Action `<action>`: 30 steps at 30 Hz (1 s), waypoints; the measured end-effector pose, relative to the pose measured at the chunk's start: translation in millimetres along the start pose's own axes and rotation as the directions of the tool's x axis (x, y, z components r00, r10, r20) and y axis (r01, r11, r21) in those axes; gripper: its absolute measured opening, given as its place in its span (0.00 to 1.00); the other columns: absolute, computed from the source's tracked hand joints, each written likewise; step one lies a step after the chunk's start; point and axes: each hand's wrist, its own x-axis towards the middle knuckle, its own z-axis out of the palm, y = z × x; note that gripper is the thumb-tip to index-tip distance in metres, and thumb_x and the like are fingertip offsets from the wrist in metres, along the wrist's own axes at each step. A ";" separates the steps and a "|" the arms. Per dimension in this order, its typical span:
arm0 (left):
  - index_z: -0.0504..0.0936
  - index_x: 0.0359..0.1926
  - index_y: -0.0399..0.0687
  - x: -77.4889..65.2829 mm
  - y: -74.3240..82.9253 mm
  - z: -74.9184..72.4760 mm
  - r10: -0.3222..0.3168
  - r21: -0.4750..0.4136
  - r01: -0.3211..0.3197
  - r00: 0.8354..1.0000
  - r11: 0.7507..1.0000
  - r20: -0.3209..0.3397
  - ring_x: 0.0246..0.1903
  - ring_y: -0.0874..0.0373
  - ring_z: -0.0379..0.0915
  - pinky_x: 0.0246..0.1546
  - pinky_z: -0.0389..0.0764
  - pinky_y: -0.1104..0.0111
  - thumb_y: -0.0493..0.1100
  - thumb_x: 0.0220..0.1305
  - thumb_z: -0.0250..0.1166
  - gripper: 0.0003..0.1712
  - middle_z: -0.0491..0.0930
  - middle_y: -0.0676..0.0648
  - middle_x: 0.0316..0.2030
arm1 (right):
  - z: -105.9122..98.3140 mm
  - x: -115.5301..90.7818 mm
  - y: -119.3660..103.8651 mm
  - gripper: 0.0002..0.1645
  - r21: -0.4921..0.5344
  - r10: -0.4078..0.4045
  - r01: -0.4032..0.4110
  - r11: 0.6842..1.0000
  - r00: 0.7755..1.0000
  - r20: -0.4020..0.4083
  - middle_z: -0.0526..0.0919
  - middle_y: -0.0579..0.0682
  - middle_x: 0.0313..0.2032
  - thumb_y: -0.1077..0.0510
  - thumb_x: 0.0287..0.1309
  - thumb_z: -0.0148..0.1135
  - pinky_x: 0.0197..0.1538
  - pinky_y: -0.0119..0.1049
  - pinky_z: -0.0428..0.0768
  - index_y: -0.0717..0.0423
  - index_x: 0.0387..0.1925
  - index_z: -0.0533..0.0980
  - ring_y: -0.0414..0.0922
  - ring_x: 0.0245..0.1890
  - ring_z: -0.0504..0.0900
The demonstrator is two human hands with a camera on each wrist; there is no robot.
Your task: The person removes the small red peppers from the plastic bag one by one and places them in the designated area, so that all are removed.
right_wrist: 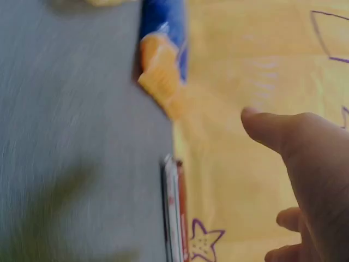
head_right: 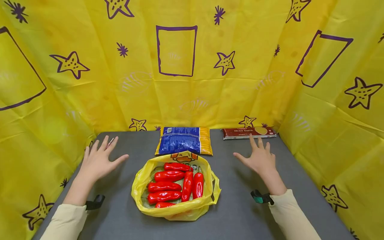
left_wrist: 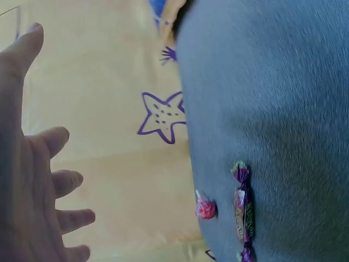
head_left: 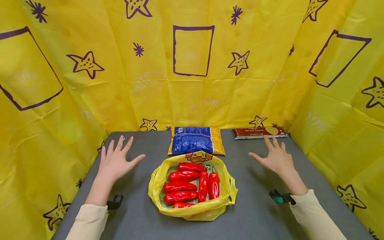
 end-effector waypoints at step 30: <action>0.81 0.71 0.60 -80.1 84.3 52.7 0.208 -0.377 -0.274 0.956 0.885 -0.205 0.63 0.43 0.73 0.57 0.77 0.40 0.61 0.50 0.84 0.46 0.73 0.50 0.73 | 25.9 27.2 -159.1 0.17 0.459 -0.484 0.475 0.751 0.869 -0.108 0.87 0.59 0.52 0.56 0.66 0.73 0.53 0.55 0.84 0.57 0.54 0.83 0.60 0.50 0.84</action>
